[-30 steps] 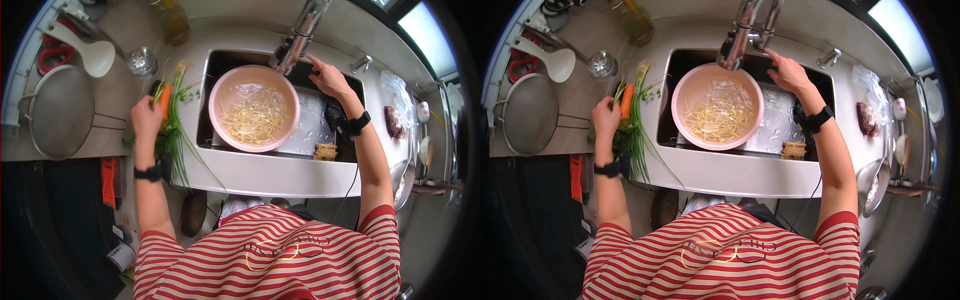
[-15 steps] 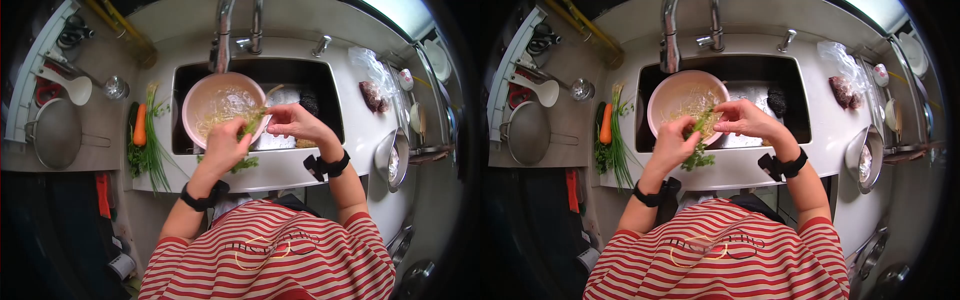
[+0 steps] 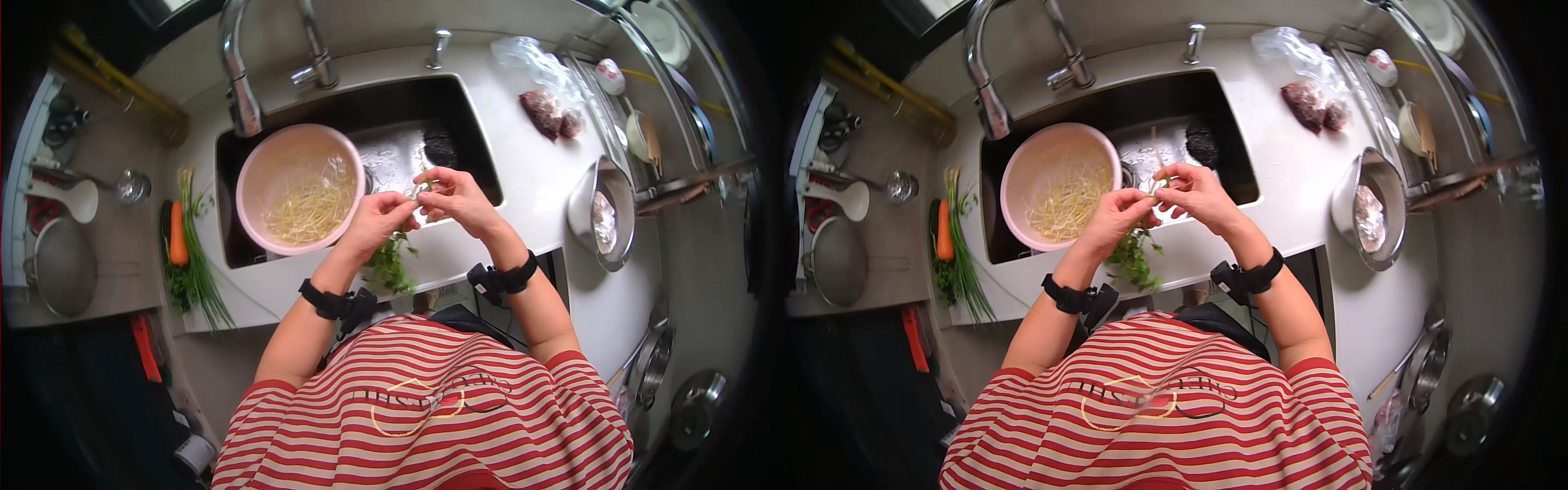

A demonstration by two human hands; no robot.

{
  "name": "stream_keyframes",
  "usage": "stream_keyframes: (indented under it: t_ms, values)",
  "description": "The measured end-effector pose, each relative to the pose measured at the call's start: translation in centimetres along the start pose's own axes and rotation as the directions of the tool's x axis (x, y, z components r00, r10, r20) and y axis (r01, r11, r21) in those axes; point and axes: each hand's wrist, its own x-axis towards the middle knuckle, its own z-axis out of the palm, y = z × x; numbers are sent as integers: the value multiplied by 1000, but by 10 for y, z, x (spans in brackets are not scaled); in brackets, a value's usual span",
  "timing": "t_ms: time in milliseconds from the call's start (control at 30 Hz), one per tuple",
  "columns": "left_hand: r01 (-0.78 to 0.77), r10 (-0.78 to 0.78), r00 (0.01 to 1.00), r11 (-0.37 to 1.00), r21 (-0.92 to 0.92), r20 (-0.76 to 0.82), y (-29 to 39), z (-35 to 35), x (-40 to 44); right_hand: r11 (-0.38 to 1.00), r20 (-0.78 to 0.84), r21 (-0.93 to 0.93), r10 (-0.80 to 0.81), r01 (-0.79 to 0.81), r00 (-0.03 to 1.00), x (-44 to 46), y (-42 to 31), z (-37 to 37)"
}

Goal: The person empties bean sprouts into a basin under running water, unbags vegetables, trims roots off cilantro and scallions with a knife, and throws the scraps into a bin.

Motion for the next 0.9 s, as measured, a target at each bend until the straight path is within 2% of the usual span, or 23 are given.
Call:
stream_keyframes:
  t_ms: [67, 133, 167, 233, 267, 300, 333, 367, 533, 600, 633, 700, 733, 800, 833, 867, 900]
  values:
    - [-21, 20, 1000, 999, -44, -21, 2, 5, 4, 995, -10, 93, 32, -31, 999, -8, -5, -7]
    - [-8, 7, 1000, 982, -187, -6, 3, 5, 8, 995, -39, 103, 21, -16, 999, -18, -11, -14]
    - [-4, 1, 1000, 984, -176, -16, 3, 8, 10, 994, -55, 108, 13, -7, 998, -21, -9, -17]
    - [-1, -1, 1000, 989, -146, -19, 4, 14, 15, 988, -238, -42, -157, 151, 958, -24, -3, -22]
    - [-5, 0, 999, 992, -123, -38, 4, 17, 17, 987, -253, -40, -160, 155, 954, -25, -1, -24]
    - [1, -3, 1000, 995, -101, -18, 4, 18, 19, 930, -284, -265, -328, 255, 901, -27, 2, -27]
    - [6, -7, 1000, 995, -95, -7, 3, 21, 21, 816, -274, -480, -488, 322, 829, -29, 4, -28]
    - [10, -10, 1000, 996, -88, 11, 4, 24, 22, 786, -268, -527, -514, 322, 815, -33, -1, -26]
    - [6, -3, 995, 1000, -26, 95, 4, 35, 26, 878, -240, -397, -381, 268, 893, -39, 12, -34]
    - [40, -35, 997, 997, -63, 75, 3, 37, 28, 981, -218, -122, -176, 152, 960, -43, 15, -40]
    - [44, -39, 996, 997, -60, 82, 2, 39, 29, 981, -248, -28, -193, 192, 949, -45, 17, -40]
    - [14, -24, 994, 996, -91, -110, 4, 43, 28, 981, -302, -42, -194, 190, 933, -52, 12, -39]
    - [16, -25, 994, 996, -91, -108, -2, 41, 31, 980, -347, -57, -196, 188, 917, -55, 8, -37]
    - [-194, 224, 903, 974, 116, -368, -9, 37, 38, 980, -373, -88, -201, 181, 906, -58, 6, -36]
    - [-230, 316, 855, 942, 246, -412, -12, 32, 37, 968, -421, -175, -237, 178, 875, -58, 9, -36]
    - [-230, 316, 855, 942, 245, -411, -12, 34, 38, 951, -464, -260, -276, 168, 842, -59, 10, -36]
    - [-341, 472, 818, 858, 384, -329, -12, 36, 38, 951, -464, -260, -275, 167, 842, -59, 10, -36]
